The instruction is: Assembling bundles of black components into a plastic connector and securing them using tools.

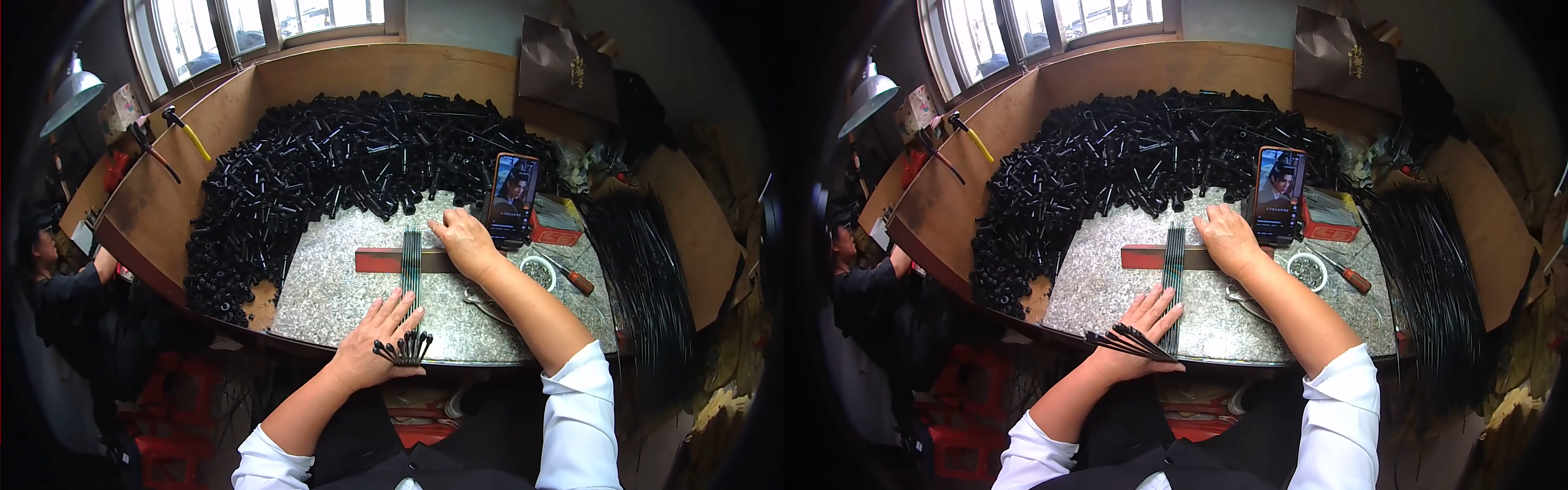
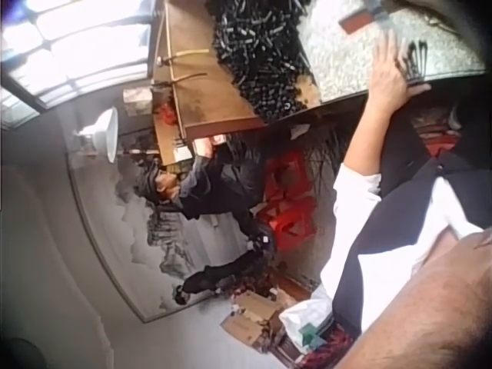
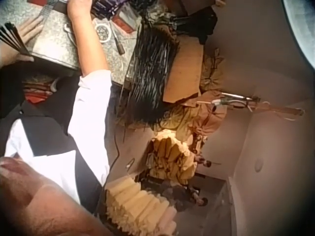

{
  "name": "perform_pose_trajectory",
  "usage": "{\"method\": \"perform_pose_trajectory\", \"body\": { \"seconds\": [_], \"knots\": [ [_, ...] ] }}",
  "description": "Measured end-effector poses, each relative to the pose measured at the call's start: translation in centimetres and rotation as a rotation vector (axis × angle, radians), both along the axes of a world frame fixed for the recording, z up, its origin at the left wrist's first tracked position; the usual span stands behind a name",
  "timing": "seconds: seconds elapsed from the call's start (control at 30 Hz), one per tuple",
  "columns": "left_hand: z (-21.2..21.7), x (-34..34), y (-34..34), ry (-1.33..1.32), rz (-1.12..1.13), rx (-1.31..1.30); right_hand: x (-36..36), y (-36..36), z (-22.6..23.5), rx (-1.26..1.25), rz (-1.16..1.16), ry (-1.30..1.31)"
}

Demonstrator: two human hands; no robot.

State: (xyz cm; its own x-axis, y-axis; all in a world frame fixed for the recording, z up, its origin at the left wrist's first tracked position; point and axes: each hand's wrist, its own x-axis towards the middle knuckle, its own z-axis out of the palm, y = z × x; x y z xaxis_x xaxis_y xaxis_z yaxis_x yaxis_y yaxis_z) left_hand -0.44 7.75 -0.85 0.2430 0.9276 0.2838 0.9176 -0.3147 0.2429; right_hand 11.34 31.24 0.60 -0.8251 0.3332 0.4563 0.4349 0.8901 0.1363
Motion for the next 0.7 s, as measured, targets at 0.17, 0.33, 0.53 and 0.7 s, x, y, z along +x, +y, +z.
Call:
{"method": "perform_pose_trajectory", "body": {
  "seconds": [0.17, 0.33, 0.53, 0.7],
  "knots": [
    [0.2, 0.04, -0.02, 0.013, 0.004, 0.0, -0.22, 0.2, 0.08, 0.016, 0.016, -0.003],
    [0.16, -0.01, 0.03, 0.017, 0.003, -0.001, -0.26, 0.2, 0.25, 0.023, 0.006, -0.009],
    [0.25, 0.04, 0.0, 0.02, 0.007, -0.007, -0.45, 0.27, 0.04, 0.003, 0.014, -0.01],
    [0.15, -0.05, -0.03, 0.016, 0.008, -0.017, -0.67, 0.01, 0.16, 0.01, 0.03, -0.009]
  ]
}}
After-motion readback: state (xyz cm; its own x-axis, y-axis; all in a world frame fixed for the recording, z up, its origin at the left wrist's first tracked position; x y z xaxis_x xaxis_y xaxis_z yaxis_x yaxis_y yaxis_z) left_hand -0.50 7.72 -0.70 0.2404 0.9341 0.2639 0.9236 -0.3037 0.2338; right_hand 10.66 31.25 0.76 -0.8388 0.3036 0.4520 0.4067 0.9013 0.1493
